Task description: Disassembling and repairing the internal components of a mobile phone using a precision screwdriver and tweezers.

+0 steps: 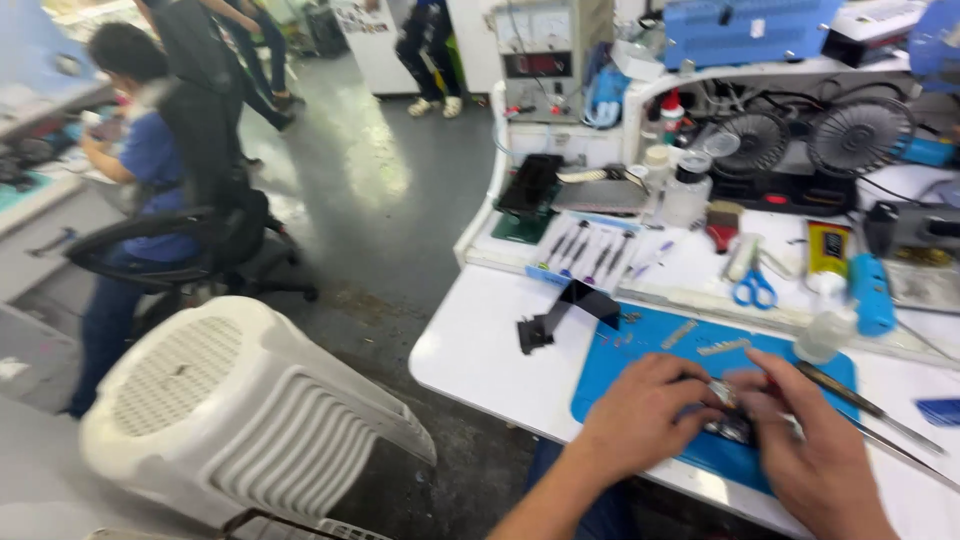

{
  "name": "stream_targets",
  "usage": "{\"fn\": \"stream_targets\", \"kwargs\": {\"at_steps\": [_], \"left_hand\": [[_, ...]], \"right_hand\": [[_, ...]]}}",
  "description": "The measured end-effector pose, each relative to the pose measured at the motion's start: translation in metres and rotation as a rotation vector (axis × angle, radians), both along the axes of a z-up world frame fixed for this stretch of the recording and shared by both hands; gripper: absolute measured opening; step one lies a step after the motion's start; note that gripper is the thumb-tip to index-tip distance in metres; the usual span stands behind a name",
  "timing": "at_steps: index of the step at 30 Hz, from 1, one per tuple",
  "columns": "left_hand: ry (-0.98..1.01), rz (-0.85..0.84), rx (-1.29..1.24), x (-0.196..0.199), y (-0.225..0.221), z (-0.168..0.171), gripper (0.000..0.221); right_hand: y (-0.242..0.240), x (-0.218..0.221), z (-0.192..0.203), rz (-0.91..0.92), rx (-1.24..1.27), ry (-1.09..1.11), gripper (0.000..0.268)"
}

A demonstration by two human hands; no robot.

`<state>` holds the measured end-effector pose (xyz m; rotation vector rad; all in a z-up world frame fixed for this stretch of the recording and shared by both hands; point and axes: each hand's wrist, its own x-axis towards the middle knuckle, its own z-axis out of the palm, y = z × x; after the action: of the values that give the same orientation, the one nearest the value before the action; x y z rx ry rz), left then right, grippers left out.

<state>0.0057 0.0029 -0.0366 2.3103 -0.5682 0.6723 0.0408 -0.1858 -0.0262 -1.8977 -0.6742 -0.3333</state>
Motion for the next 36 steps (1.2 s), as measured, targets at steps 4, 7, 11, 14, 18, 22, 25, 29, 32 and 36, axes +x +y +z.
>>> {"fn": "stream_targets", "kwargs": {"at_steps": [4, 7, 11, 14, 18, 22, 25, 29, 32, 36], "left_hand": [[-0.037, -0.074, -0.063, 0.012, 0.004, -0.001, 0.014], [-0.026, -0.03, -0.011, 0.01, 0.0, -0.007, 0.008], [0.031, 0.001, 0.022, 0.006, 0.002, 0.006, 0.007], [0.095, 0.025, 0.023, 0.004, 0.0, 0.009, 0.009], [0.133, 0.024, 0.0, -0.003, -0.001, 0.023, 0.011], [0.14, 0.025, 0.011, -0.003, -0.002, 0.025, 0.011], [0.14, 0.033, 0.019, -0.004, -0.002, 0.024, 0.012], [0.153, 0.018, 0.005, -0.006, -0.003, 0.028, 0.012], [0.145, 0.013, -0.01, -0.006, -0.003, 0.031, 0.012], [0.173, -0.007, -0.017, -0.007, -0.002, 0.033, 0.012]], "right_hand": [[0.003, 0.005, 0.011, -0.094, -0.106, -0.218, 0.047], [-0.003, 0.0, 0.012, 0.108, 0.132, -0.127, 0.041], [-0.002, -0.001, 0.018, 0.081, 0.099, -0.247, 0.04], [-0.002, -0.003, 0.02, 0.099, 0.124, -0.203, 0.038], [0.0, -0.009, 0.021, 0.157, 0.174, -0.121, 0.038], [-0.008, -0.007, 0.018, 0.06, 0.04, -0.271, 0.046], [-0.009, -0.015, 0.02, 0.117, 0.068, -0.17, 0.044], [-0.008, -0.021, 0.016, 0.027, -0.043, -0.156, 0.063], [-0.01, -0.016, 0.015, 0.006, -0.011, -0.158, 0.066], [-0.01, -0.017, 0.014, 0.004, 0.044, -0.121, 0.067]]}}
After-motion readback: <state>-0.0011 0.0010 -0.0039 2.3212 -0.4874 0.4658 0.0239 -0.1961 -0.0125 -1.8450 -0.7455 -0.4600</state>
